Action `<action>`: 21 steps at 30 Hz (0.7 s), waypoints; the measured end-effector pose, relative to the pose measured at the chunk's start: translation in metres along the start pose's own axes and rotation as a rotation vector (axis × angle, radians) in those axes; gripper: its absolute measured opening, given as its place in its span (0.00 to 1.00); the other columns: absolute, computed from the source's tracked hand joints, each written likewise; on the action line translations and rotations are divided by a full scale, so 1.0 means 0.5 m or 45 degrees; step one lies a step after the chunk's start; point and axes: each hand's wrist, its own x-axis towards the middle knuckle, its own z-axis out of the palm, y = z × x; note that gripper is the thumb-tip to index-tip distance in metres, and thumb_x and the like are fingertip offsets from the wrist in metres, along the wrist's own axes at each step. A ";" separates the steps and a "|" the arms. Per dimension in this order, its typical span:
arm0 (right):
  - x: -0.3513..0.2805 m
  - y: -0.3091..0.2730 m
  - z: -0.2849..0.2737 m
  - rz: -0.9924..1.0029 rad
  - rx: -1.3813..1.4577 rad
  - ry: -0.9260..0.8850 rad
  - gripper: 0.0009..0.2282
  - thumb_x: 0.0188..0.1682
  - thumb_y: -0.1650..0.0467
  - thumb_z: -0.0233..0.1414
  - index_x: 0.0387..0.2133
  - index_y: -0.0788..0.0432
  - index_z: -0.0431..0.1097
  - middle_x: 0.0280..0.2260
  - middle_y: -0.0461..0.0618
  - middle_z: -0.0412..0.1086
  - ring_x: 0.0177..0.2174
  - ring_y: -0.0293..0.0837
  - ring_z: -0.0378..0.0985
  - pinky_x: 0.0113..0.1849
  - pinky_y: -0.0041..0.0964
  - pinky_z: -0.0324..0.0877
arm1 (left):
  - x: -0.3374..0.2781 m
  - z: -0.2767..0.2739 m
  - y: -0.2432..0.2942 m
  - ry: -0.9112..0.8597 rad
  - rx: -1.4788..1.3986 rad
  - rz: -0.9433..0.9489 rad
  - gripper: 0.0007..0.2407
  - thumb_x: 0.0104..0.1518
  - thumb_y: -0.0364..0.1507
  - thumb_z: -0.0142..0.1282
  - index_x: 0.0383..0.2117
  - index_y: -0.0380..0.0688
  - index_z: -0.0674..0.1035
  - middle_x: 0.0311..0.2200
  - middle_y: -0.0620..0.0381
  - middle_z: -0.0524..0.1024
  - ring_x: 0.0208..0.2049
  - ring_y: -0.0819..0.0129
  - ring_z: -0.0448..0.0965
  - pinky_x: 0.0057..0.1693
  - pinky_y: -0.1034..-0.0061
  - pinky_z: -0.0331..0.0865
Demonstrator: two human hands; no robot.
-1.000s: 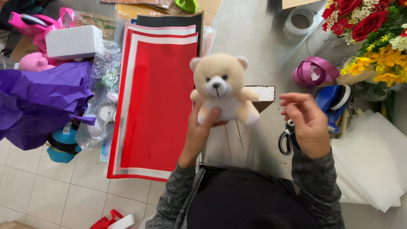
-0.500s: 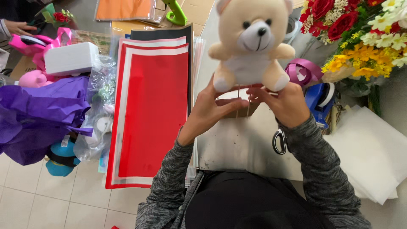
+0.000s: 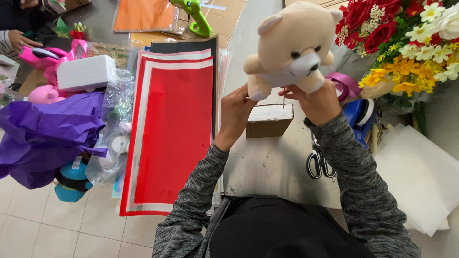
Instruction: The person prepares a small stuffed bear by inserting two thin wooden sticks into its base and then placing the bear inside a small cardboard box. The person subsequently gathers several flowers from a large bouquet on the table.
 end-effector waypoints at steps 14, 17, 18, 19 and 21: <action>0.020 -0.042 -0.001 0.067 0.111 0.039 0.10 0.45 0.72 0.60 0.31 0.71 0.71 0.25 0.64 0.70 0.27 0.55 0.77 0.28 0.43 0.75 | 0.023 -0.013 0.042 -0.084 -0.257 -0.263 0.04 0.51 0.29 0.59 0.29 0.46 0.81 0.26 0.55 0.80 0.35 0.72 0.80 0.40 0.81 0.75; 0.020 -0.049 0.005 -0.026 -0.163 0.052 0.11 0.44 0.69 0.62 0.32 0.67 0.72 0.24 0.61 0.70 0.26 0.57 0.76 0.25 0.44 0.72 | 0.025 -0.015 0.036 -0.102 -0.277 -0.254 0.04 0.51 0.29 0.59 0.30 0.45 0.81 0.27 0.53 0.80 0.35 0.71 0.80 0.40 0.80 0.75; 0.021 -0.045 0.002 -0.025 -0.162 0.050 0.11 0.44 0.69 0.62 0.32 0.67 0.72 0.24 0.61 0.70 0.26 0.57 0.76 0.25 0.44 0.72 | 0.024 -0.017 0.037 -0.101 -0.276 -0.256 0.04 0.51 0.29 0.59 0.30 0.45 0.81 0.27 0.53 0.80 0.35 0.71 0.80 0.40 0.80 0.75; 0.024 -0.040 -0.001 -0.017 -0.004 0.011 0.08 0.45 0.73 0.59 0.31 0.69 0.71 0.25 0.63 0.70 0.27 0.55 0.76 0.25 0.43 0.74 | 0.025 -0.017 0.038 -0.106 -0.294 -0.278 0.05 0.51 0.29 0.59 0.31 0.45 0.81 0.28 0.53 0.80 0.35 0.71 0.80 0.41 0.80 0.75; 0.025 -0.037 -0.002 -0.010 0.154 -0.028 0.05 0.46 0.77 0.57 0.31 0.71 0.71 0.27 0.64 0.70 0.27 0.53 0.76 0.26 0.41 0.75 | 0.025 -0.018 0.037 -0.111 -0.312 -0.300 0.05 0.52 0.30 0.59 0.31 0.45 0.81 0.29 0.53 0.80 0.36 0.71 0.80 0.42 0.80 0.75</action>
